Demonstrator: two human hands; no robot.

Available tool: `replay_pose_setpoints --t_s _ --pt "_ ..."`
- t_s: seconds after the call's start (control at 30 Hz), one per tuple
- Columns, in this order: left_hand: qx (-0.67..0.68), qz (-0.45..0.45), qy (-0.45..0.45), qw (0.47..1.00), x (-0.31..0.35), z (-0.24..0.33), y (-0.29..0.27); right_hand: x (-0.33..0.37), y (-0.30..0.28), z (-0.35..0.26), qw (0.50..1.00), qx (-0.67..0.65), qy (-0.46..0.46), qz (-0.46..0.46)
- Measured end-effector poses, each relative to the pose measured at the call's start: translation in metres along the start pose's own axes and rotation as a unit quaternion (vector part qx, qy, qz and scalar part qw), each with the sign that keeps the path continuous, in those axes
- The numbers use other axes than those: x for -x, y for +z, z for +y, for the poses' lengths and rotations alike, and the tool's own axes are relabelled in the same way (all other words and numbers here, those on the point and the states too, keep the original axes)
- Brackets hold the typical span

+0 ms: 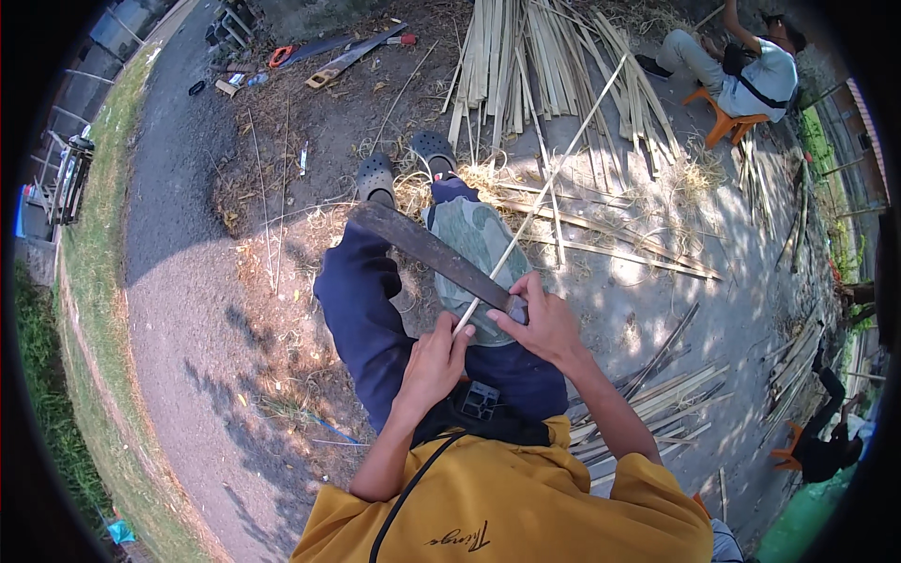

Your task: The person scrapes a thin wood strip using a machete while holding the strip against a cloth-covered leg.

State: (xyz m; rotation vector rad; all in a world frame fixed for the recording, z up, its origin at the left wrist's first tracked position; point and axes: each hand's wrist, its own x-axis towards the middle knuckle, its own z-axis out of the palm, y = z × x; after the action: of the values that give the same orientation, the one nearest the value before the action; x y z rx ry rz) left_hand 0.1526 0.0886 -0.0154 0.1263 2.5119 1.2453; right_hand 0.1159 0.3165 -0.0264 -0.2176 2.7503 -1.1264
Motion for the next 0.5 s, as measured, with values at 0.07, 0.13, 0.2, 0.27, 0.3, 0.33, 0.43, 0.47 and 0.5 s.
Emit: replay_pose_setpoints --t_s 0.07,0.13,0.2,0.27,0.3,0.33,0.43,0.47,0.5 --pt "0.014 -0.007 -0.001 1.0 0.002 -0.009 0.009 0.001 -0.003 -0.003 0.999 -0.031 0.018 -0.009" --pt "0.028 -0.016 0.002 0.999 -0.001 -0.01 0.012 0.003 0.0 0.0 0.999 -0.034 0.009 -0.006" --pt "0.219 -0.088 -0.041 0.971 -0.008 -0.008 0.011 0.004 0.001 0.002 0.999 -0.036 0.003 -0.001" --pt "0.339 -0.143 -0.117 0.922 -0.018 -0.006 0.006 0.006 0.002 0.003 0.999 -0.036 -0.033 0.013" --pt "0.449 -0.194 -0.191 0.851 -0.022 -0.005 0.004 0.006 0.001 0.003 0.999 -0.035 -0.032 0.014" --pt "0.449 -0.195 -0.19 0.851 -0.025 -0.005 0.004 0.005 0.001 0.003 0.999 -0.039 -0.024 -0.002" --pt "0.512 -0.218 -0.21 0.804 -0.029 -0.005 0.002 0.007 -0.002 0.001 0.999 -0.048 -0.019 -0.006" --pt "0.485 -0.197 -0.192 0.83 -0.026 -0.004 -0.002 0.008 -0.004 -0.001 0.998 -0.053 -0.024 0.004" --pt "0.456 -0.176 -0.175 0.854 -0.022 -0.002 -0.004 0.01 -0.009 -0.004 0.998 -0.052 -0.023 0.004"
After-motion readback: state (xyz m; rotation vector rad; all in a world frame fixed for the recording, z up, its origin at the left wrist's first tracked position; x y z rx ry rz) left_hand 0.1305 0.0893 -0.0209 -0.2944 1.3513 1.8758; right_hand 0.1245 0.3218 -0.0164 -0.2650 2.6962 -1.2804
